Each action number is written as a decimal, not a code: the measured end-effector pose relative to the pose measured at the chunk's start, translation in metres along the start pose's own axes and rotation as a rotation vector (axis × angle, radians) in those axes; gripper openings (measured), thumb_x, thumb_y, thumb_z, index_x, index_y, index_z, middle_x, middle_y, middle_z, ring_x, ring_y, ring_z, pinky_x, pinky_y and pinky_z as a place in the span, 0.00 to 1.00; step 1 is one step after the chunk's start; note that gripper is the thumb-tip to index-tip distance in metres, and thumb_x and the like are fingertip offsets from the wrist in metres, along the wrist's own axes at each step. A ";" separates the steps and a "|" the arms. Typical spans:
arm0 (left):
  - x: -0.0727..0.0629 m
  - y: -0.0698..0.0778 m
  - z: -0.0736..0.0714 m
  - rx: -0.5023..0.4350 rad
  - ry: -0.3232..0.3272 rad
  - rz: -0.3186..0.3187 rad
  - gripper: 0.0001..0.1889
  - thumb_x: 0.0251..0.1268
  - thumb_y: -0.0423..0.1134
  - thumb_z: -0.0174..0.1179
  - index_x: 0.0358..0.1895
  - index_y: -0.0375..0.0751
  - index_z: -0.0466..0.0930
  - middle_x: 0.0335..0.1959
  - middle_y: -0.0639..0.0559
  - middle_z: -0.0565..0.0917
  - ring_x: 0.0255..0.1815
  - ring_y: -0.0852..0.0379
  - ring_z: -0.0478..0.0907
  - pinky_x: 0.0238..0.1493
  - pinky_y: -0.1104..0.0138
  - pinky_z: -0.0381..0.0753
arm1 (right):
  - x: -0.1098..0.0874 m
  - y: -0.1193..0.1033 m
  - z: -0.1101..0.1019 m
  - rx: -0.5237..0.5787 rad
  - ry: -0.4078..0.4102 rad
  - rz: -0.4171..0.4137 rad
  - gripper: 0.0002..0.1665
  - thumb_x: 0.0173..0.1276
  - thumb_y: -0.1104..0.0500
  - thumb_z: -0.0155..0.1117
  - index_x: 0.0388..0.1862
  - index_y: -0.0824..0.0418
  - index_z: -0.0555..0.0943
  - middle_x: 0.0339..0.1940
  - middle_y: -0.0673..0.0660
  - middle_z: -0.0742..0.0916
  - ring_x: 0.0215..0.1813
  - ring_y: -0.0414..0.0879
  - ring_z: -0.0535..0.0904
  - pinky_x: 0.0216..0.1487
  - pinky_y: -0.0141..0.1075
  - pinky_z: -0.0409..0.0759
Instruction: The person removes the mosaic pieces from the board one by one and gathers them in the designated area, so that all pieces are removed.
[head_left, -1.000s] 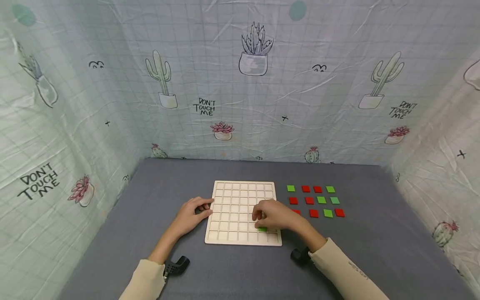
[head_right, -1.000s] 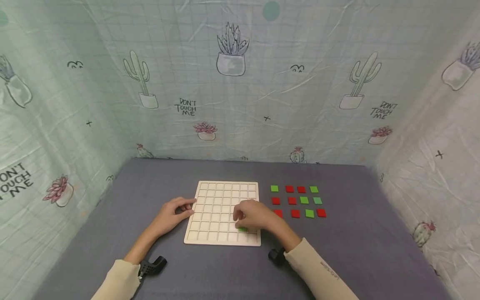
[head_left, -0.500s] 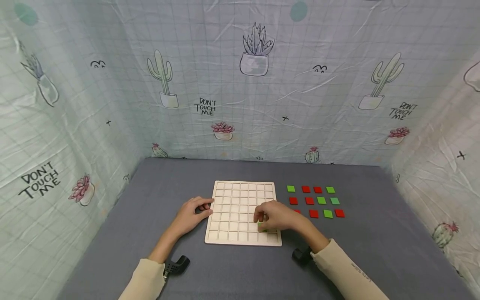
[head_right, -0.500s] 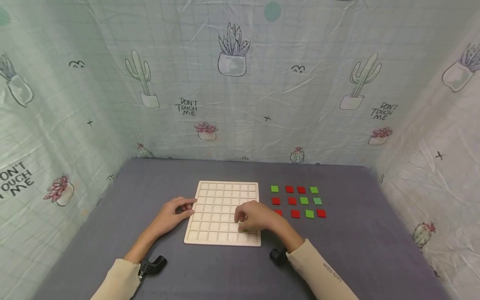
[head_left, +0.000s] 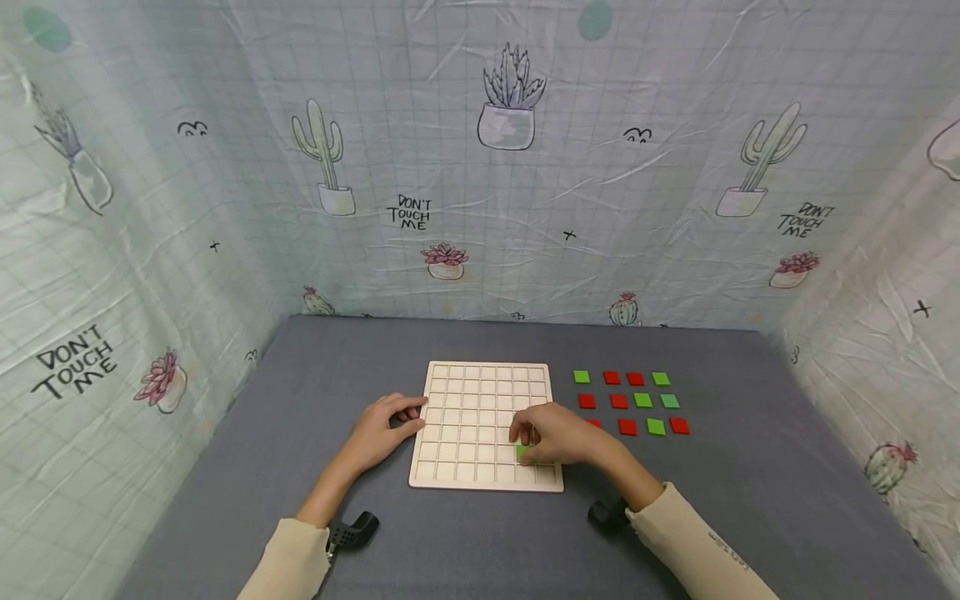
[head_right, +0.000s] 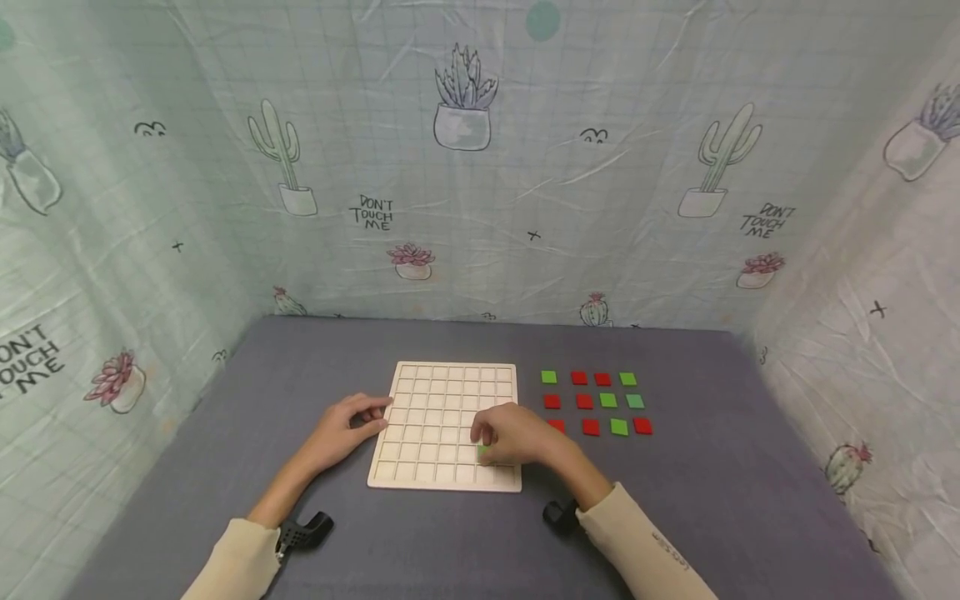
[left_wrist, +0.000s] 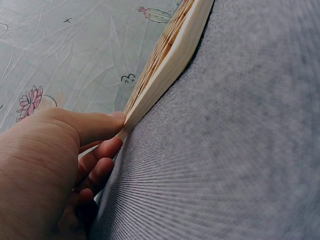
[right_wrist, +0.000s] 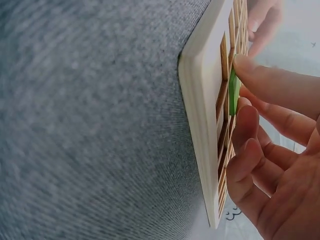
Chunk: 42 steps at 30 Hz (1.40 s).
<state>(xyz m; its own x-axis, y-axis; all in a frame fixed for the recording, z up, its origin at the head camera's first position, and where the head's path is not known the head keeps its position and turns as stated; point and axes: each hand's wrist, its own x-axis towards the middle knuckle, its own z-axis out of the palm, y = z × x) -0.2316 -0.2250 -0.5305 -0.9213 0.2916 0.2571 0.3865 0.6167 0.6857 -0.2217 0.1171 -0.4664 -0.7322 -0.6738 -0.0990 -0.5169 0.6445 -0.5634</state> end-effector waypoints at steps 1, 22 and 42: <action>0.000 0.000 0.000 0.004 -0.002 0.000 0.19 0.68 0.43 0.70 0.60 0.47 0.87 0.37 0.62 0.82 0.40 0.63 0.75 0.46 0.65 0.73 | 0.000 0.000 0.000 -0.005 0.004 0.001 0.11 0.60 0.61 0.79 0.40 0.53 0.86 0.32 0.46 0.84 0.32 0.36 0.75 0.38 0.32 0.76; 0.000 0.001 0.001 0.008 -0.003 0.007 0.19 0.68 0.43 0.70 0.60 0.48 0.87 0.37 0.63 0.82 0.41 0.62 0.75 0.46 0.65 0.73 | -0.010 -0.007 -0.001 -0.004 0.016 -0.010 0.08 0.66 0.65 0.71 0.38 0.52 0.83 0.32 0.45 0.85 0.32 0.36 0.76 0.34 0.31 0.77; 0.000 0.000 0.000 -0.008 0.005 0.012 0.19 0.68 0.42 0.70 0.61 0.47 0.86 0.37 0.62 0.82 0.41 0.62 0.75 0.46 0.64 0.73 | -0.056 0.025 -0.038 0.110 0.082 0.023 0.07 0.68 0.66 0.71 0.40 0.56 0.83 0.31 0.47 0.85 0.32 0.36 0.78 0.35 0.32 0.79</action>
<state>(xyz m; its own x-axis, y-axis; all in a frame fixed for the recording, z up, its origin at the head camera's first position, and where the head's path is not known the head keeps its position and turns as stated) -0.2314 -0.2249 -0.5302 -0.9167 0.2956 0.2688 0.3975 0.6072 0.6880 -0.2102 0.1849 -0.4443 -0.7793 -0.6248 -0.0481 -0.4513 0.6127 -0.6488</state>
